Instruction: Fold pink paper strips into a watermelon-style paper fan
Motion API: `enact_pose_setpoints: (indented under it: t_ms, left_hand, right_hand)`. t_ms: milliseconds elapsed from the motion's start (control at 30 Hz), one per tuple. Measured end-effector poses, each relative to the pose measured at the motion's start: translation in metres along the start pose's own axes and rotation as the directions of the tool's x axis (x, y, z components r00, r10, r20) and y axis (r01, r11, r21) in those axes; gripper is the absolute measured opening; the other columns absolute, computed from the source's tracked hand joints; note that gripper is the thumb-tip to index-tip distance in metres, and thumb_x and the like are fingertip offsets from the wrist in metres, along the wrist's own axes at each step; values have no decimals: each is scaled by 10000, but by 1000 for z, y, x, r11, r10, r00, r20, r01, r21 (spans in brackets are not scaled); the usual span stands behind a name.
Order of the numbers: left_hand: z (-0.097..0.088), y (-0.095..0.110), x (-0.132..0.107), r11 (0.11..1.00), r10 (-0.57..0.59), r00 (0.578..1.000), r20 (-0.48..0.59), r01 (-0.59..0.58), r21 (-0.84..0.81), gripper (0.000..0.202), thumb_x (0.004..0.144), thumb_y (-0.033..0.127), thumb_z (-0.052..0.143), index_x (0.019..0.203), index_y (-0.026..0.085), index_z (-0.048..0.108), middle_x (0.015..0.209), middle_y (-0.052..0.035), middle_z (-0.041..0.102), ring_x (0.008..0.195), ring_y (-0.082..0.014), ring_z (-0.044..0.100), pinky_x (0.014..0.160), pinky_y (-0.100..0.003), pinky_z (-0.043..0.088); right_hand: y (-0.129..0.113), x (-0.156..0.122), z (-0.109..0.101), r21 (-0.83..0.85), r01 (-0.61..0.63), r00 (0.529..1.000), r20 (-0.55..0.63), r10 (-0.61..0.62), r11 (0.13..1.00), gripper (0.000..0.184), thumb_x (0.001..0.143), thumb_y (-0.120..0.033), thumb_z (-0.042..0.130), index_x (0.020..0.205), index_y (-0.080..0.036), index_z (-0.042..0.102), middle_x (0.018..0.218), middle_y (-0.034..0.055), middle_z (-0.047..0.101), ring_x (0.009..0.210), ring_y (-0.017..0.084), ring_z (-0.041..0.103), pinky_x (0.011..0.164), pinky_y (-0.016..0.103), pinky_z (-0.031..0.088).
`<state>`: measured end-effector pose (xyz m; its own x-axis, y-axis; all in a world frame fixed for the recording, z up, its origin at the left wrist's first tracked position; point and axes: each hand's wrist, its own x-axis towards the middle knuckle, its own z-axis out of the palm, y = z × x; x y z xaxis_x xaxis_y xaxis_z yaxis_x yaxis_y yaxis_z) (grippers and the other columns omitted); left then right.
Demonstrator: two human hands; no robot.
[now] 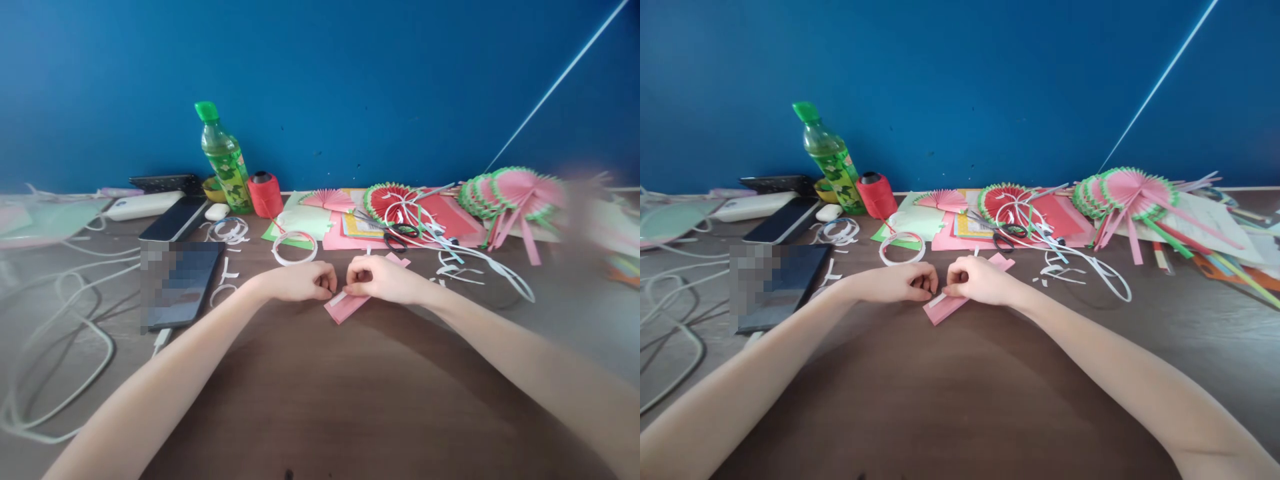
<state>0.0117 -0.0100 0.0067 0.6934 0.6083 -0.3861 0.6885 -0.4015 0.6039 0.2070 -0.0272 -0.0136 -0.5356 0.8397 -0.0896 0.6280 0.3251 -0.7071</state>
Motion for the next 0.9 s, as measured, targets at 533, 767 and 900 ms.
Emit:
enact_pose_setpoints:
  t_ms: [533, 767, 900]
  left_hand:
    - [2, -1, 1, 1000, 8, 1000, -8, -8, -23, 161, 705, 272, 531, 841, 185, 521, 834, 12, 523, 669, -102, 459, 580, -219, 355]
    - [2, -3, 2, 1000, 15, 1000, -6, -16, -26, 171, 714, 289, 548, 846, 186, 511, 846, 10, 518, 678, -105, 459, 591, -224, 356]
    - [5, -1, 3, 1000, 28, 999, -41, -28, 0, 189, 703, 301, 584, 824, 180, 503, 819, 14, 500, 668, -105, 445, 598, -227, 344]
  right_hand:
    - [0, 2, 5, -72, 17, 1000, -24, -18, 997, 135, 727, -280, 610, 650, -172, 583, 714, 1, 511, 678, 132, 466, 621, 263, 341]
    - [3, 2, 7, -93, 11, 999, -40, -15, 996, 136, 732, -273, 614, 647, -174, 575, 724, 4, 515, 712, 141, 472, 649, 272, 341]
    - [3, 2, 8, -108, 3, 999, -43, -8, 994, 128, 732, -268, 612, 653, -175, 576, 738, 5, 512, 718, 140, 473, 660, 275, 337]
